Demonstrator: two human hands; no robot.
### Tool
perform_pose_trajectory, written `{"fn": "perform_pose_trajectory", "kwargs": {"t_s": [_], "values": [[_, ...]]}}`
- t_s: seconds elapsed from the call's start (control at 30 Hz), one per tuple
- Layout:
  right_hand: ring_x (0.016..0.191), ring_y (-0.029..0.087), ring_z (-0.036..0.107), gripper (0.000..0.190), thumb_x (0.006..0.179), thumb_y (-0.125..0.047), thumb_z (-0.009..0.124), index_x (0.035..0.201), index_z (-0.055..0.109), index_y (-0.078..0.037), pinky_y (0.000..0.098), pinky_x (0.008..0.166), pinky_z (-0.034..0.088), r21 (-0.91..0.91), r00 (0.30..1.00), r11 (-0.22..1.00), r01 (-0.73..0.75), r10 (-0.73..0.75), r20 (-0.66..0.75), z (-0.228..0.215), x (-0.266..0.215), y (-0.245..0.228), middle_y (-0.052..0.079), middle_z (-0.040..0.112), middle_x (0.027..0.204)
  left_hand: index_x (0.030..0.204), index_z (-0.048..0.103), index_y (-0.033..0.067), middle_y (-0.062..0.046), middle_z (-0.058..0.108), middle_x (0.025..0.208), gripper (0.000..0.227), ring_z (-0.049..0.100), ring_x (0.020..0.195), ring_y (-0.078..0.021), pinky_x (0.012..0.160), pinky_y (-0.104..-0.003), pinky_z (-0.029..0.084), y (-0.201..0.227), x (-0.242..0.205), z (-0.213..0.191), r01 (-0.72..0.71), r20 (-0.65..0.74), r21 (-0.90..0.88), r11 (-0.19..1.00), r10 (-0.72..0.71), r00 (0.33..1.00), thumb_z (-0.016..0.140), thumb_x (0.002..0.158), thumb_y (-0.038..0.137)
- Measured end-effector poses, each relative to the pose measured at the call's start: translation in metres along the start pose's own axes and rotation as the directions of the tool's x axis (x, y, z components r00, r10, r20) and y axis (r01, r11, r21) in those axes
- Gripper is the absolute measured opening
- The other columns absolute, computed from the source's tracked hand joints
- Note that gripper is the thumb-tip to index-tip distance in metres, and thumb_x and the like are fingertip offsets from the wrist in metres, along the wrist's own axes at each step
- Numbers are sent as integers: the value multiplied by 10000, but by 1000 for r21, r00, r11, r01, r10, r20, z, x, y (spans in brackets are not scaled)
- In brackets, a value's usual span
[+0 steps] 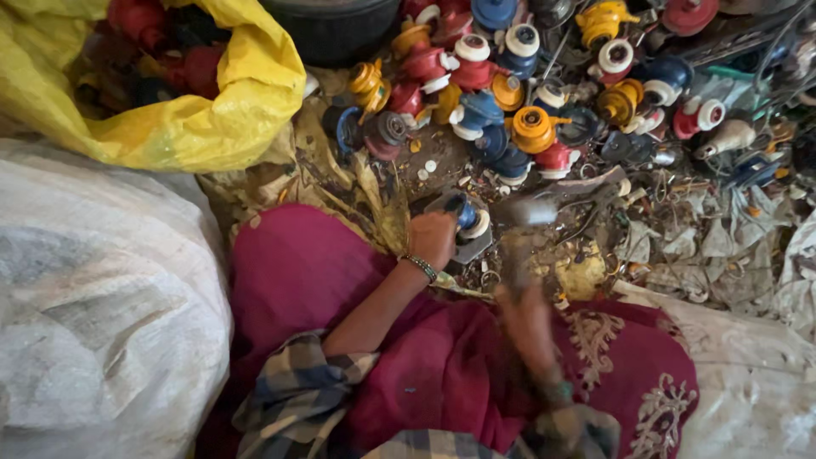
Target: The person sits on the floor and uses a hammer and metal block to strike and shape a blue suspension component. They repeatedly reposition the part and strike it to adjust its form.
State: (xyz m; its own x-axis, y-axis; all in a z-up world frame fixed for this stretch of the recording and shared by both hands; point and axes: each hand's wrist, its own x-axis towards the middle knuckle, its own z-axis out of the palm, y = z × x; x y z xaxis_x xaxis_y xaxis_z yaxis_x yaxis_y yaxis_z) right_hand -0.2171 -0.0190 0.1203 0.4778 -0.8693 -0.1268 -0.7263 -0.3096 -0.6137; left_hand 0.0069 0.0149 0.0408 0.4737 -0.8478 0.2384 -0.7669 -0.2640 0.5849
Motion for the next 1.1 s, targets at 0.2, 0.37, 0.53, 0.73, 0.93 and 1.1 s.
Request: {"fn": "perform_pose_trajectory", "kwargs": {"t_s": [0.2,0.37,0.53,0.73,0.93,1.1], "values": [[572,183,607,360,955,-333,615,1158,558,-41,367,481,502,422,945,846,-326,290,148,34,-10,81,74,659,734,963,715,49,-169,685,928,152,697,791,-363,694,-494,547,3,-4,-7,17,-40,13,1000,-16,999,693,828,116],[559,171,584,363,1013,-379,601,1073,625,-22,325,495,478,516,872,704,-488,370,321,31,16,134,41,616,717,1025,737,97,-152,687,928,181,687,825,-379,719,-501,540,-1,13,-1,73,-145,-115,991,-89,985,687,854,127],[740,342,659,448,1080,-474,554,1168,609,-38,474,687,538,-301,943,915,-269,315,112,36,17,120,169,701,849,928,700,57,-172,685,911,220,669,847,-414,719,-524,516,-11,27,-5,319,-158,-280,906,-371,915,778,878,257],[1268,408,531,599,873,-302,717,1366,530,-16,507,1061,456,-439,907,796,417,-399,138,6,50,37,222,585,1336,916,674,50,-160,686,901,190,674,849,-385,740,-498,523,-22,43,-23,266,-316,-425,865,-417,852,765,902,216],[1277,453,483,751,802,-188,750,1463,437,-21,506,1037,452,-294,803,752,590,-511,305,56,111,-9,250,485,1460,978,686,26,-171,702,964,258,676,882,-391,781,-489,526,-40,49,-24,234,-483,-445,864,-452,750,791,858,228],[1103,437,606,583,857,-226,735,1389,531,-101,522,896,524,-443,825,710,547,-365,432,83,145,3,238,630,1250,1115,703,10,-193,704,1029,326,683,919,-384,818,-466,534,-48,55,-20,257,-440,-599,758,-580,685,779,868,208]]}}
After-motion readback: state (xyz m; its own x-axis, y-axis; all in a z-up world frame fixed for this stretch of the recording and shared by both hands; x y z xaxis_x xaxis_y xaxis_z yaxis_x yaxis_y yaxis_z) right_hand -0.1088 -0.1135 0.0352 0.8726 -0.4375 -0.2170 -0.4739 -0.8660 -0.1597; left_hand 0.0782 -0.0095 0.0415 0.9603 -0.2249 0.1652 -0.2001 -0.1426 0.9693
